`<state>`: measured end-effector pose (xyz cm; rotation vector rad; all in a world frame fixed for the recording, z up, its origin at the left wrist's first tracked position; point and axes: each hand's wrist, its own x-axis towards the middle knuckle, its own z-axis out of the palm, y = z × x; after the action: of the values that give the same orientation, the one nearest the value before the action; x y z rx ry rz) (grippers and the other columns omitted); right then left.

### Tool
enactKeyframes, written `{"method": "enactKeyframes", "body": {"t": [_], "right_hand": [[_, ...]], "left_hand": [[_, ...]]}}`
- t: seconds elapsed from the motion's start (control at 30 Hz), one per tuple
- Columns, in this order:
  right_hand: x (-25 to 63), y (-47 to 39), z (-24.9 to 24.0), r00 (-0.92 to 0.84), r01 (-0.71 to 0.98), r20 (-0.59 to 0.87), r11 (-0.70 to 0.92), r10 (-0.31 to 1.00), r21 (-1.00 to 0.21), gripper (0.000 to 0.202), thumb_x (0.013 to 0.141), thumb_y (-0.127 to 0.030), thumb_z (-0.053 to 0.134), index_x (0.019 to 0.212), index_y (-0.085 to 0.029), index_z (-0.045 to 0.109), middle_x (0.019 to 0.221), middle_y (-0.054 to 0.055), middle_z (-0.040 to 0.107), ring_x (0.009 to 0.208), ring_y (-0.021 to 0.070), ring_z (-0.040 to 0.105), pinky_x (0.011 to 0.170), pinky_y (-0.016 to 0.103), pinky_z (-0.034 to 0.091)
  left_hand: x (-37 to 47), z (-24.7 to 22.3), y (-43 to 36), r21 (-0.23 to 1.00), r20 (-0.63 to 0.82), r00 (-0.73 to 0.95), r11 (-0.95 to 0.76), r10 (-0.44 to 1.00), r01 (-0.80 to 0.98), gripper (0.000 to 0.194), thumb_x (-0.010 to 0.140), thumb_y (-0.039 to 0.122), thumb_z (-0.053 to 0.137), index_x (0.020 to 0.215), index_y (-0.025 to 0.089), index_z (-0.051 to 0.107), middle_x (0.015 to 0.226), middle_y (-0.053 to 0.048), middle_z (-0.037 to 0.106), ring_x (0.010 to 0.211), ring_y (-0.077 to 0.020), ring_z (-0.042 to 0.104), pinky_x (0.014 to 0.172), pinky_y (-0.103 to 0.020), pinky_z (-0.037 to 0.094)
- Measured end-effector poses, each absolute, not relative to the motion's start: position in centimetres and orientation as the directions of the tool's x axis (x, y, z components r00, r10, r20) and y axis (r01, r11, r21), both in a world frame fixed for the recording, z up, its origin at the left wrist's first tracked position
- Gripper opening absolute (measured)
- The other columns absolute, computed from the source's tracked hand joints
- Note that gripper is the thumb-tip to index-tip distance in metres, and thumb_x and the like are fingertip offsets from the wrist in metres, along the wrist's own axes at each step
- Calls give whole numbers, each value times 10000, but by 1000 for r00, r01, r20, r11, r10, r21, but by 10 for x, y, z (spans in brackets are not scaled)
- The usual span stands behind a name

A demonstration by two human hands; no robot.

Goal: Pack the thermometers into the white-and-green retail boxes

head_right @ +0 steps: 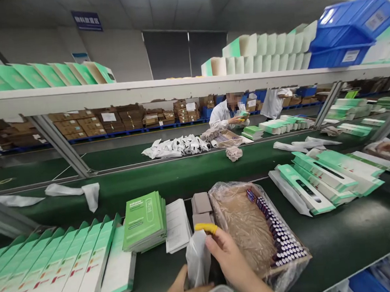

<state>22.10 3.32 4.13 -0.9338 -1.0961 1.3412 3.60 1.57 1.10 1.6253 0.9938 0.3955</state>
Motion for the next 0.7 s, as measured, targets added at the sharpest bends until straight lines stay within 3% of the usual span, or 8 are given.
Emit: {"method": "enactKeyframes", "body": {"t": [0.1,0.23,0.33,0.4,0.47,0.6,0.7], "right_hand": [[220,29,49,-248,-123,112,83,962,-989,552,751,-343,804,1269,-252,635,1287,91,653,1219,278,583,1091,422,401],[227,39,57,-232,-62,85,73,969,-995,573,755,-276,790,1294,-223,601,1310,107,641,1243,282,577,1107,443,405],[252,55,68,-33,-145,52,46,998,-988,605,724,-337,822,1267,-198,596,1261,126,667,1192,310,609,1057,472,456],[267,61,78,88,-202,65,82,994,-976,627,721,-356,830,1274,-206,576,1260,124,663,1172,304,619,1023,449,485],[268,59,85,35,-230,77,83,996,-970,674,741,-319,824,1336,-245,517,1271,111,653,1138,280,639,974,414,522],[228,40,81,-327,-141,79,34,942,-989,643,815,-260,751,1386,-296,458,1281,94,643,1123,267,648,949,427,536],[199,34,68,-327,162,163,225,931,-961,489,865,-266,680,1332,-295,539,1273,72,636,1200,268,588,1053,465,446]], "left_hand": [[33,9,18,845,-205,581,-157,787,511,475,780,296,707,1243,394,677,1448,-83,469,1150,-420,625,991,-482,488],[26,21,9,866,-61,591,-252,804,432,481,802,232,650,1262,372,667,1473,-77,474,1170,-371,626,1024,-433,473],[12,23,2,990,-89,380,41,921,134,350,809,301,684,1153,254,725,1324,-110,628,1194,-355,612,1046,-433,463],[4,17,3,935,-263,156,292,952,-201,403,788,424,728,1114,189,704,1155,-140,718,1097,-371,666,933,-460,536],[2,8,7,843,-359,51,347,932,-411,503,752,488,763,1115,150,675,1053,-156,749,985,-375,708,824,-456,569],[18,-1,17,888,-272,41,267,961,-373,534,661,494,835,1024,119,720,978,-142,770,949,-354,707,809,-392,547],[31,-2,15,919,-221,98,241,970,-313,558,709,557,779,1067,132,728,1084,-138,754,1068,-362,661,899,-393,516]]}}
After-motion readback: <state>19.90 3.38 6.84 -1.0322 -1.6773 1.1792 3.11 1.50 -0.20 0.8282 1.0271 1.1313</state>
